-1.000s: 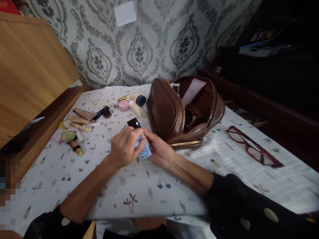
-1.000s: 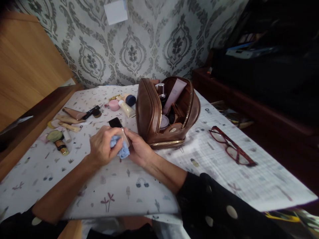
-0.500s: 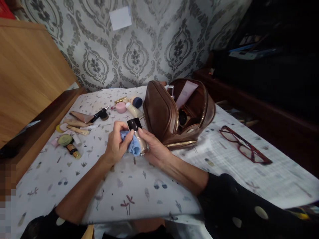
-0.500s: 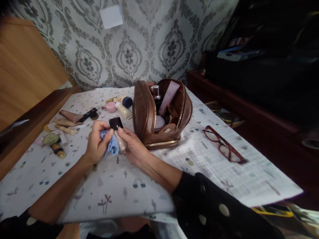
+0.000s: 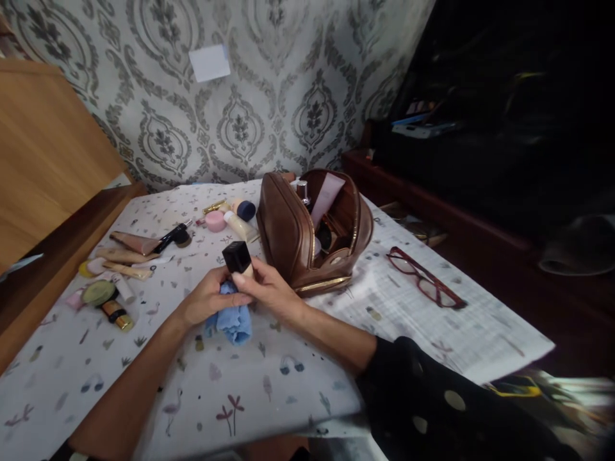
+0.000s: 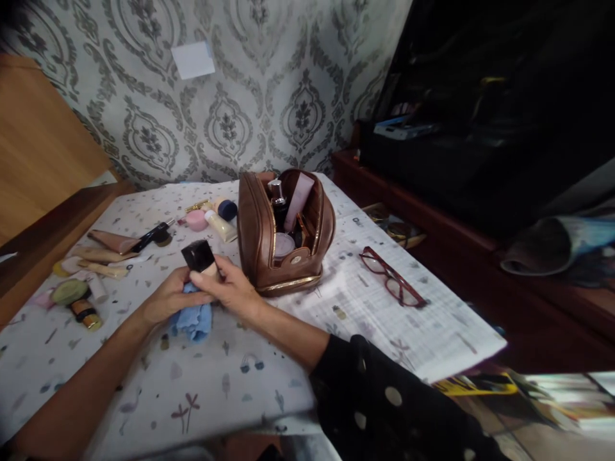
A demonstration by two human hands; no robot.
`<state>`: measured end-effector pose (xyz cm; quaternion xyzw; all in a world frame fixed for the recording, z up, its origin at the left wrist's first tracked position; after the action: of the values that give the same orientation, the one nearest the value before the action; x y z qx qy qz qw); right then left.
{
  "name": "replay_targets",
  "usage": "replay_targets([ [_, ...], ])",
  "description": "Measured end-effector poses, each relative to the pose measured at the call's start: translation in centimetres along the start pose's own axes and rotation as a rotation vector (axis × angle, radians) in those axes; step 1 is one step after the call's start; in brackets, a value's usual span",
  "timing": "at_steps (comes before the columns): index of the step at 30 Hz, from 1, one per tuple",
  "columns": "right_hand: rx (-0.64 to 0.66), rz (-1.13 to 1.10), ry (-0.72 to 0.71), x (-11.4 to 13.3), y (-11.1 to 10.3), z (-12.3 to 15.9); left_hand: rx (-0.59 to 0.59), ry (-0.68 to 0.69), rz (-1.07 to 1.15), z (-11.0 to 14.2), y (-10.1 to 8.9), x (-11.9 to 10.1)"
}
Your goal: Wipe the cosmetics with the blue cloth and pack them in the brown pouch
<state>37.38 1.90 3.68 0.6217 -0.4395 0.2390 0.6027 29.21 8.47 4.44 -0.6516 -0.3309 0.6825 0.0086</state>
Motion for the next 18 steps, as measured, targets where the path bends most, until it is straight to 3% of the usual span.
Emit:
replay_targets([
  [4,-0.044,0.377,-0.205,2.2,-0.1,0.4,-0.091,0.076,-0.155,0.0,-0.5,-0.7],
  [9,-0.071,0.692,-0.289,4.5,0.7,1.7,-0.146,0.148,-0.32,0.2,-0.8,-1.6],
  [18,0.296,1.214,-0.228,8.8,2.6,4.3,-0.109,0.208,-0.736,1.2,0.8,-3.7],
])
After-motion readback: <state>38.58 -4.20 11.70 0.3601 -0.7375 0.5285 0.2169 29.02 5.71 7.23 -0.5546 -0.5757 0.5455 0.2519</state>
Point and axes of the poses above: each hand's wrist, its own z-axis away from the middle knuckle, its own y-axis out of the palm, x = y × z, the point moved 7 cm from there along -z, towards the middle knuckle, and after that the axes turned 9 degrees about -z, right-handed, at the moved point
